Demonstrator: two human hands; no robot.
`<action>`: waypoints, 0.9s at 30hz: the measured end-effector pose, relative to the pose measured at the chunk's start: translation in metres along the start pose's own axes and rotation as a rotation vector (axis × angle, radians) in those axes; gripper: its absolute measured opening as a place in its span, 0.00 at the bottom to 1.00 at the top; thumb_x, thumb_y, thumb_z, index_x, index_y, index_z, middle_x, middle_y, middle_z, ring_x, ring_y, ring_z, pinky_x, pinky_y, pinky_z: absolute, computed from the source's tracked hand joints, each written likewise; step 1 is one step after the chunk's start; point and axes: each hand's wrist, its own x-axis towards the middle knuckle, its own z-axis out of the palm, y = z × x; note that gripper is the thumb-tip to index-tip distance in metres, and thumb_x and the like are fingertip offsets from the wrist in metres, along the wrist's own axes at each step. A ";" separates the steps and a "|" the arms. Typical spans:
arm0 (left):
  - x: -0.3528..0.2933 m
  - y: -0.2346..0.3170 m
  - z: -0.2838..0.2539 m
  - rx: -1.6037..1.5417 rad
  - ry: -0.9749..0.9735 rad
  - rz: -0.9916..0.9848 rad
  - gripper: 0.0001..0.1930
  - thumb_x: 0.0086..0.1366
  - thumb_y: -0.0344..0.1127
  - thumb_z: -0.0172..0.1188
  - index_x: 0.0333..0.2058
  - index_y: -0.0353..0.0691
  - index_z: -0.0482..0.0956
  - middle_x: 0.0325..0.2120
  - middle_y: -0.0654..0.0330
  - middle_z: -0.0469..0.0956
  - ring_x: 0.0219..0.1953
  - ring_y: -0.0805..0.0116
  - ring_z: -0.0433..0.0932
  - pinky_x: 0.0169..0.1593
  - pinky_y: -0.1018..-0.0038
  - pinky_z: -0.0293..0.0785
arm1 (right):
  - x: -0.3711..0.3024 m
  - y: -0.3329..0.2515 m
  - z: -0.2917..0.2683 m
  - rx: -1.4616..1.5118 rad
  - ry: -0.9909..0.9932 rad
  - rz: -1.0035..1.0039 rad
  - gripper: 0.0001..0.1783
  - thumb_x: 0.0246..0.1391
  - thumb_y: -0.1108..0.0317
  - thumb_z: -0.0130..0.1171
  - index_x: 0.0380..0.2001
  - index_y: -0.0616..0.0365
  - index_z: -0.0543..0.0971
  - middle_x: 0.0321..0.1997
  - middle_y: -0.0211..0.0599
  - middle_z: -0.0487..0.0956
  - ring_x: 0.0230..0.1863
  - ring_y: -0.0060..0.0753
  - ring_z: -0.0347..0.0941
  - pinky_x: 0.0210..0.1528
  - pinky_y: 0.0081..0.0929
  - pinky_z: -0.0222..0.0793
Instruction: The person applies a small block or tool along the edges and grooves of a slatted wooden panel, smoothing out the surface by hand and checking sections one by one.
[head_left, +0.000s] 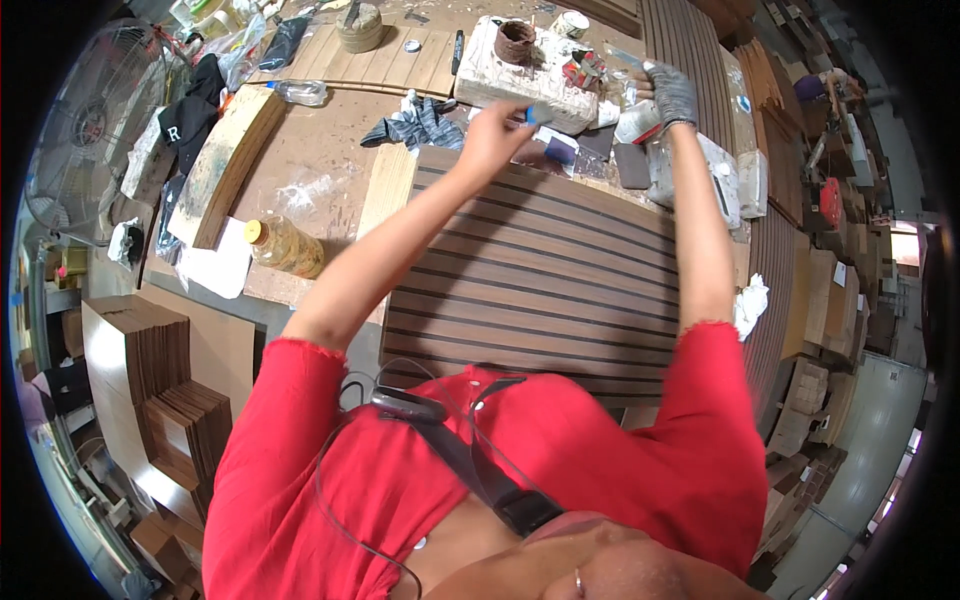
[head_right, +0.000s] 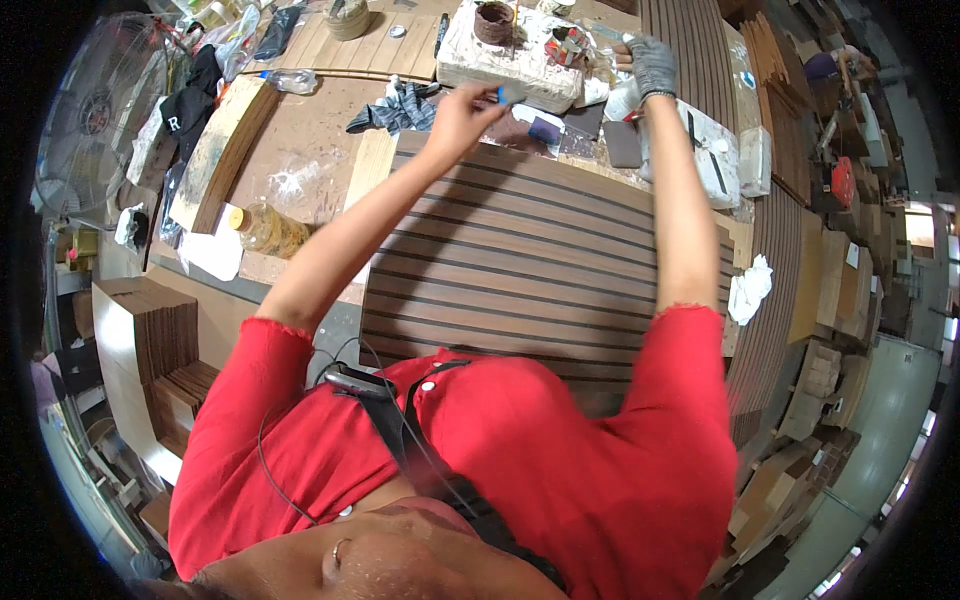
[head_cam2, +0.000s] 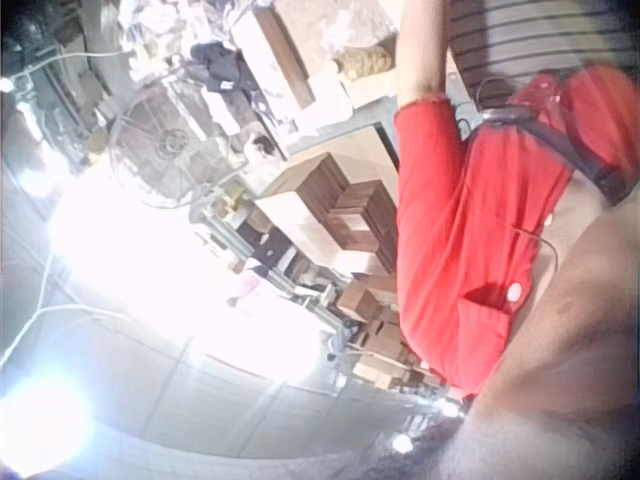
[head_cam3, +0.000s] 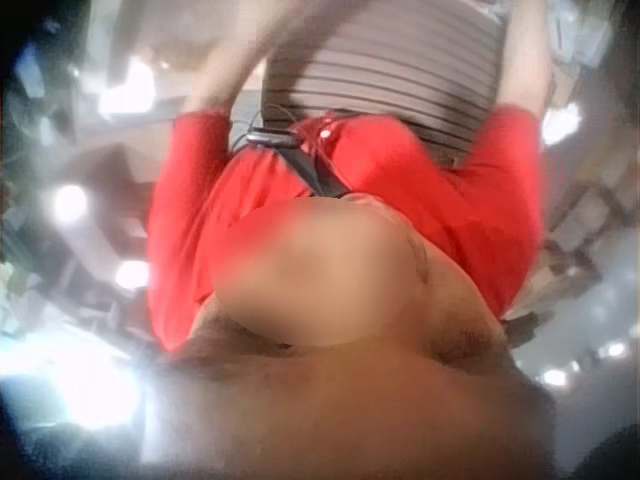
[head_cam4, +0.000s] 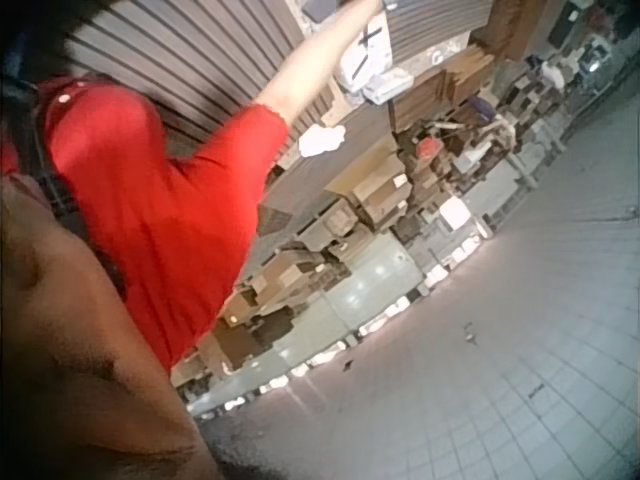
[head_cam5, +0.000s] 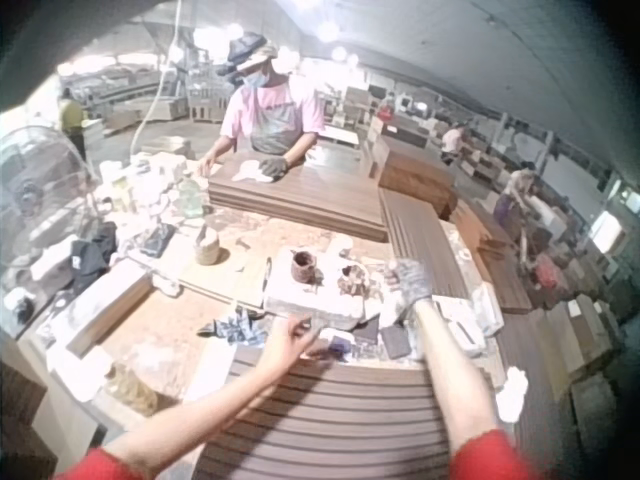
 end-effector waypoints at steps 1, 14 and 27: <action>0.022 -0.002 0.007 -0.063 -0.015 -0.019 0.20 0.57 0.32 0.68 0.49 0.37 0.81 0.34 0.51 0.84 0.33 0.67 0.83 0.40 0.72 0.78 | -0.006 0.014 0.012 0.225 0.053 0.059 0.10 0.62 0.69 0.57 0.37 0.68 0.77 0.35 0.51 0.83 0.23 0.36 0.80 0.22 0.21 0.79; 0.127 -0.011 0.061 0.039 0.045 0.081 0.18 0.53 0.32 0.67 0.44 0.33 0.83 0.34 0.43 0.83 0.37 0.50 0.83 0.45 0.65 0.78 | -0.044 0.023 0.050 0.428 0.067 0.152 0.12 0.60 0.68 0.59 0.40 0.68 0.77 0.31 0.47 0.82 0.21 0.31 0.77 0.22 0.24 0.79; 0.133 -0.019 0.066 0.024 -0.015 0.132 0.18 0.54 0.30 0.66 0.45 0.35 0.83 0.34 0.46 0.84 0.36 0.54 0.84 0.43 0.67 0.77 | -0.034 0.033 0.044 0.395 -0.041 0.183 0.08 0.66 0.66 0.45 0.35 0.57 0.71 0.25 0.27 0.66 0.23 0.22 0.60 0.24 0.25 0.63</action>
